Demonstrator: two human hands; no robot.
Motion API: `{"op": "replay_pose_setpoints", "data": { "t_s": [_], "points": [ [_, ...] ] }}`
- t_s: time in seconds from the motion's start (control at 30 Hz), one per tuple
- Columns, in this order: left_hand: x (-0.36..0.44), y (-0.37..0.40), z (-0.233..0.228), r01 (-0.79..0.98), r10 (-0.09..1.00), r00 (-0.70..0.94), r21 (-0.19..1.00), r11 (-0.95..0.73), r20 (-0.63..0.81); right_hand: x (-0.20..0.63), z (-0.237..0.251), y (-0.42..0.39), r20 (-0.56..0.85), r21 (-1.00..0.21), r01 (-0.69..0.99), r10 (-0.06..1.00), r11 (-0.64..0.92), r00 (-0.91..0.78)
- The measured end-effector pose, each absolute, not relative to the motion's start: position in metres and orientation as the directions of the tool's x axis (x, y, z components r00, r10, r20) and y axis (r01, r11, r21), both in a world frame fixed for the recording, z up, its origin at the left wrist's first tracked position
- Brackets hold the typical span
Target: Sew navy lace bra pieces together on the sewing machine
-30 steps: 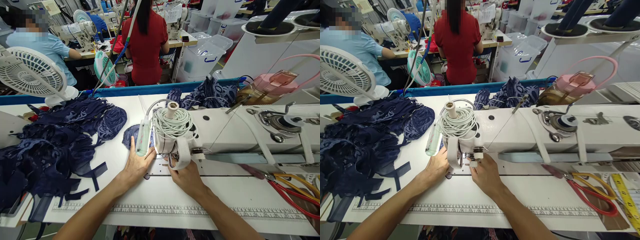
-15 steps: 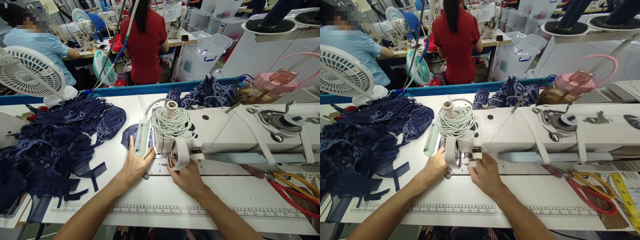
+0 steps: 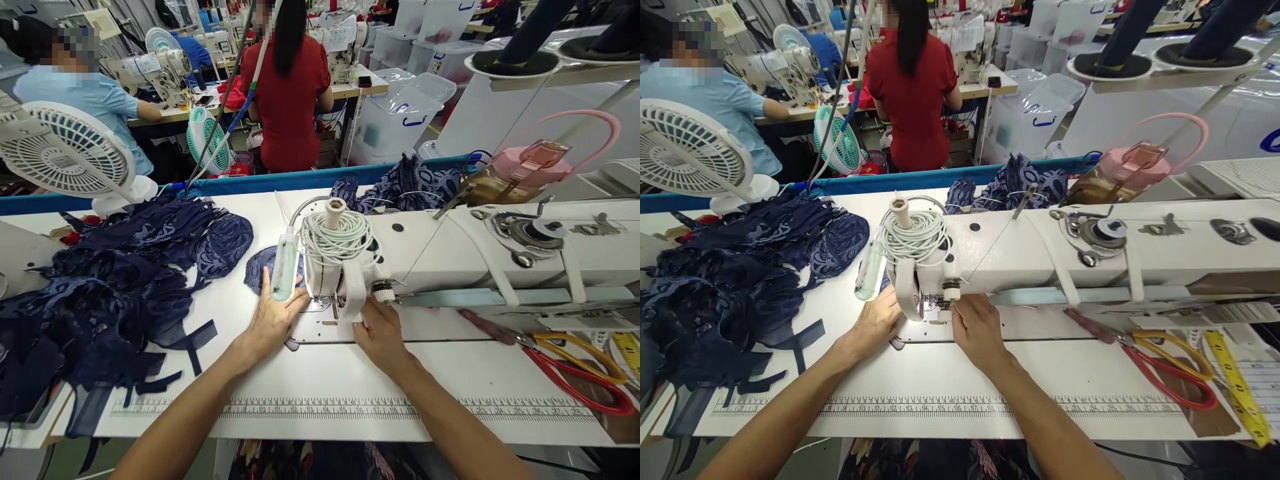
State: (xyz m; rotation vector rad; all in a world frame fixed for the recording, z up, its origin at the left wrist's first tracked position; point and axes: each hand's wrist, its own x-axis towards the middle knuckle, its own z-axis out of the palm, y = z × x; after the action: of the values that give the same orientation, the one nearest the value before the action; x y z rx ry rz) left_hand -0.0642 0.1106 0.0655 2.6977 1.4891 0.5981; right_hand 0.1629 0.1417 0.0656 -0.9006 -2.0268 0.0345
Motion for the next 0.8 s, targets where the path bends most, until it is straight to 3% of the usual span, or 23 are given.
{"op": "replay_pose_setpoints", "data": {
  "t_s": [0.43,0.8],
  "points": [
    [-0.061,0.099,0.065,0.82,0.807,0.493,0.136,-0.556,0.325,0.163,0.058,0.14,0.74,-0.373,0.514,0.582,0.773,-0.338],
    [-0.06,0.104,0.064,0.855,0.822,0.463,0.08,-0.513,0.331,0.162,0.062,0.139,0.744,-0.327,0.528,0.558,0.784,-0.368]
  ]
}}
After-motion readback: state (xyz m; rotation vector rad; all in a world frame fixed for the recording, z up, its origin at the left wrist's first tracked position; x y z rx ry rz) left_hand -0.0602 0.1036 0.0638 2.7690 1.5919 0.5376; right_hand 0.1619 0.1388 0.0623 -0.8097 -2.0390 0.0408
